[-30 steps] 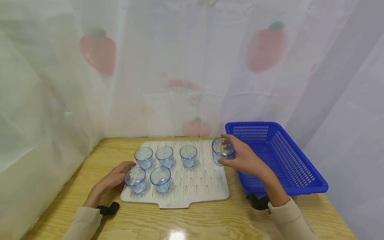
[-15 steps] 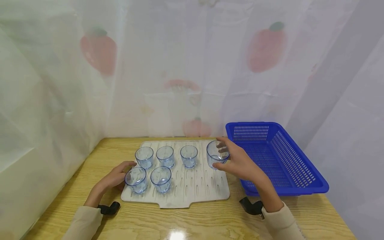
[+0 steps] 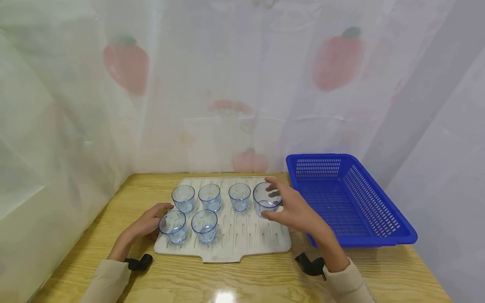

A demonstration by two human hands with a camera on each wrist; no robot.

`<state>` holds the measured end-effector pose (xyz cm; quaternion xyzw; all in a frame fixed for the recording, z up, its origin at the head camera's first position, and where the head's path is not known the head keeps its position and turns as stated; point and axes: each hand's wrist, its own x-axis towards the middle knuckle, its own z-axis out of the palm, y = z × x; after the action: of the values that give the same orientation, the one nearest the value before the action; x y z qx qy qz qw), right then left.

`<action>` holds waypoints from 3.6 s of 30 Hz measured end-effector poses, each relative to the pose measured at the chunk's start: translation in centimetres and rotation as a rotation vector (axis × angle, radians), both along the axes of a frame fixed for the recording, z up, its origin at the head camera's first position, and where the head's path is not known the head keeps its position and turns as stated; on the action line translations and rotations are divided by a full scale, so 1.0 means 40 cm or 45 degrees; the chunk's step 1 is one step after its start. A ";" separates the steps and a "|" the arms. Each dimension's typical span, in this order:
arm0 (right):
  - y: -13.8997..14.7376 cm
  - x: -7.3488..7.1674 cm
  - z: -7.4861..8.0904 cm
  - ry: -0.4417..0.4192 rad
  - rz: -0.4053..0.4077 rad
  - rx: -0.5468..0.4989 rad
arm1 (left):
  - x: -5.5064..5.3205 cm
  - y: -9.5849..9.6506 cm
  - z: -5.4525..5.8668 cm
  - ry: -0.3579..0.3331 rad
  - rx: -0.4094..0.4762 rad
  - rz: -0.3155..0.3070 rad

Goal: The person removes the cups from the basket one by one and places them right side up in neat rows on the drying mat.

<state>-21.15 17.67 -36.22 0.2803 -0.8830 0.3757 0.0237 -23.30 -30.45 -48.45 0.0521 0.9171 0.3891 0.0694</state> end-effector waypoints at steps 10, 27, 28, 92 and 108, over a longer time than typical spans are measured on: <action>-0.026 0.009 -0.011 0.001 0.020 0.031 | 0.001 0.001 -0.006 0.005 0.000 -0.001; -0.082 0.011 -0.042 -0.055 0.079 -0.010 | 0.001 -0.004 -0.009 -0.004 0.060 0.012; -0.084 0.011 -0.045 -0.065 0.082 -0.017 | 0.001 -0.003 -0.009 -0.014 0.070 0.015; -0.167 0.000 -0.165 -0.259 0.147 0.130 | -0.008 -0.001 -0.005 0.018 -0.016 -0.012; -0.111 0.003 -0.100 -0.274 0.155 -0.010 | -0.005 0.002 -0.004 -0.042 0.093 0.021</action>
<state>-21.03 13.23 -40.23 0.2912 -0.8603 0.4079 -0.0929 -23.52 -30.39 -48.59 0.0405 0.9014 0.4237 0.0793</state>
